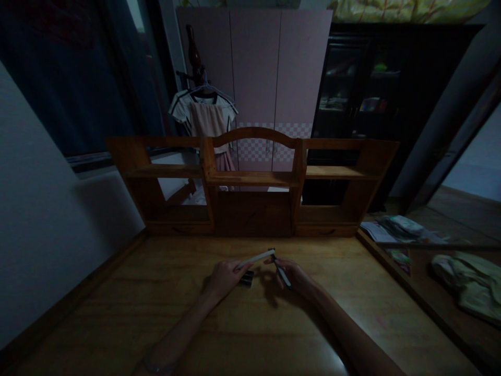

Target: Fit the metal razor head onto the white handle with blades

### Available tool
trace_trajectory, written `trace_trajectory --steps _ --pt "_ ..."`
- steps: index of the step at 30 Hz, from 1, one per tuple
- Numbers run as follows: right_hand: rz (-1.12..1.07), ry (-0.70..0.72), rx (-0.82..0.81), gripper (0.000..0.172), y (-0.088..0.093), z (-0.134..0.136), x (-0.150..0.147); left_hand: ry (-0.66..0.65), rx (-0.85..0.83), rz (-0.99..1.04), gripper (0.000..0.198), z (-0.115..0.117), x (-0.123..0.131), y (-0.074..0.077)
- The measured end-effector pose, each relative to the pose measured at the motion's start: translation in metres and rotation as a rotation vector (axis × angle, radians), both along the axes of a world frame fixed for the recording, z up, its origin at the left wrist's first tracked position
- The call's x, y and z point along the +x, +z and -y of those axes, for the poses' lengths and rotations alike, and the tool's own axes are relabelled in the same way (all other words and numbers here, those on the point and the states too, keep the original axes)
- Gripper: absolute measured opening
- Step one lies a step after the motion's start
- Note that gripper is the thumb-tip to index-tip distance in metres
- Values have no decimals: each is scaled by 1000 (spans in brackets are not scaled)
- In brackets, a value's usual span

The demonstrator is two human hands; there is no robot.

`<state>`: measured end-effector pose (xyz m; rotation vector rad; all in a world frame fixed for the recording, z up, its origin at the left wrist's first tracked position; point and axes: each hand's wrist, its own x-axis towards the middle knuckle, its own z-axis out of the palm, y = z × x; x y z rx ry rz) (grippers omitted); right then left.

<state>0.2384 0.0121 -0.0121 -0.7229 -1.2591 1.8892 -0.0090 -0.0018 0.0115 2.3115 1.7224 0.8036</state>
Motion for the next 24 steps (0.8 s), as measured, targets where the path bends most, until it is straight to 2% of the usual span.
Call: trace_trajectory --steps 11,17,24 --pt "-14 -22 9 40 3 3 -1 -29 -9 2 49 2 0 -2" --pt "2 1 14 43 4 2 -1 5 -89 24 47 4 3 7" --pt "7 -5 22 43 3 1 0 -11 -26 30 52 0 0 4"
